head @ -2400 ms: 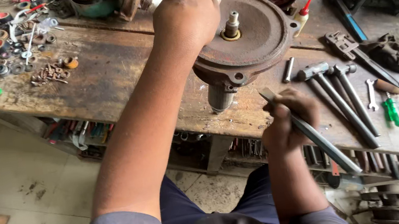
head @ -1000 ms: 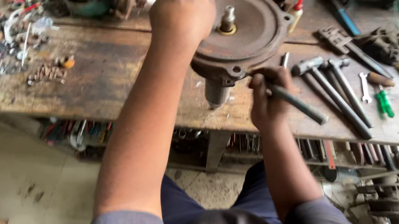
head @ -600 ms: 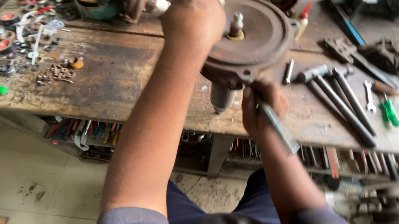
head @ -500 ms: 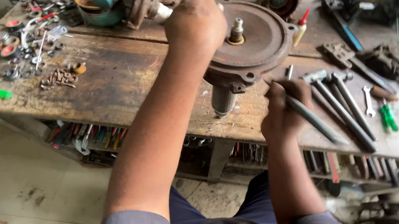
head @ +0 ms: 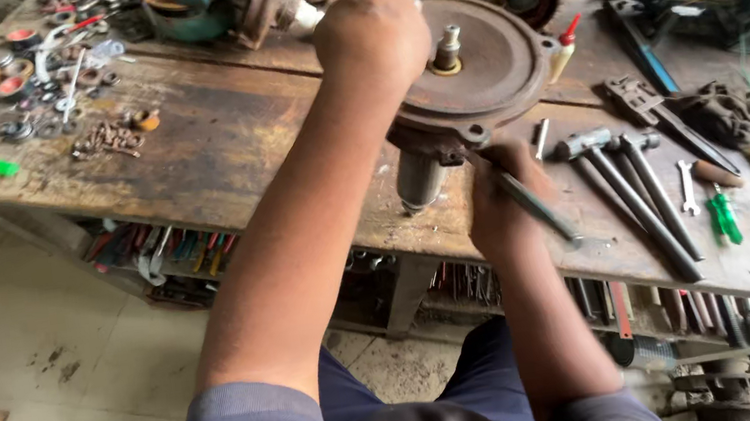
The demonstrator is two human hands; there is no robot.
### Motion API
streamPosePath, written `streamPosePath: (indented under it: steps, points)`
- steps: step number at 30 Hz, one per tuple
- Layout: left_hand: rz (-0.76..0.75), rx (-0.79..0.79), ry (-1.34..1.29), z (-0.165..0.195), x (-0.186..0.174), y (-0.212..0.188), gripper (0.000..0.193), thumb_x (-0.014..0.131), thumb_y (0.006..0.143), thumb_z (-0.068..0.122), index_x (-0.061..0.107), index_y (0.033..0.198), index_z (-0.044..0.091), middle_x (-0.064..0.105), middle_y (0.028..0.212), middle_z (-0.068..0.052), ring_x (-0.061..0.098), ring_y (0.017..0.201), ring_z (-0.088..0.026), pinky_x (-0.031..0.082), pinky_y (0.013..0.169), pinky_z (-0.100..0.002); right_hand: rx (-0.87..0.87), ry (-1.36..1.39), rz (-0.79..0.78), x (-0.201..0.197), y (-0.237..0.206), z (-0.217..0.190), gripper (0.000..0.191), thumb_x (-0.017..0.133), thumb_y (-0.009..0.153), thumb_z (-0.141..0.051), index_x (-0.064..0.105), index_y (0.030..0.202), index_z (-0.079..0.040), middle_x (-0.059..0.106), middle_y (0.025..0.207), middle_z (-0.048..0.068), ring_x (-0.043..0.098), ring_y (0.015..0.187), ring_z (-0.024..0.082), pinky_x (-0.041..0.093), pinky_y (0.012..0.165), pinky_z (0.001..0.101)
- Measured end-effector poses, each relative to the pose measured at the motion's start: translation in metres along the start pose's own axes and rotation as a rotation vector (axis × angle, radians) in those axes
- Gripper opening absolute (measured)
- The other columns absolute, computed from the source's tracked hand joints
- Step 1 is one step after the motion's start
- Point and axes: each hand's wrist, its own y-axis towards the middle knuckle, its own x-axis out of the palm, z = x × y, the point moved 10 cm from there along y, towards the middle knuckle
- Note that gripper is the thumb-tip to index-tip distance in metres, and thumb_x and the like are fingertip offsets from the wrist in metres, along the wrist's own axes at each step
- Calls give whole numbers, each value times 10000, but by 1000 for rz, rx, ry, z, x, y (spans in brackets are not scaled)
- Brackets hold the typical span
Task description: The person works on a rusty water pump at a workbench. They apply liquid from a squeeze bottle onto the pump's central shaft, then hold the pump steady while tapping and prying around the housing with a metal punch rod, repositioning the pump as they work.
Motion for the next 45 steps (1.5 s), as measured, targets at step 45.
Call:
streamPosePath:
  steps: [45]
  points:
    - [-428, 4, 47, 16, 19, -9, 616, 471, 1018, 403, 367, 1573, 157, 194, 1689, -170, 367, 1460, -399, 322, 1188, -512, 705, 162, -496, -36, -77, 99, 250, 789, 869, -69, 725, 1101, -1, 761, 875, 80, 689, 804, 135, 557, 719, 294]
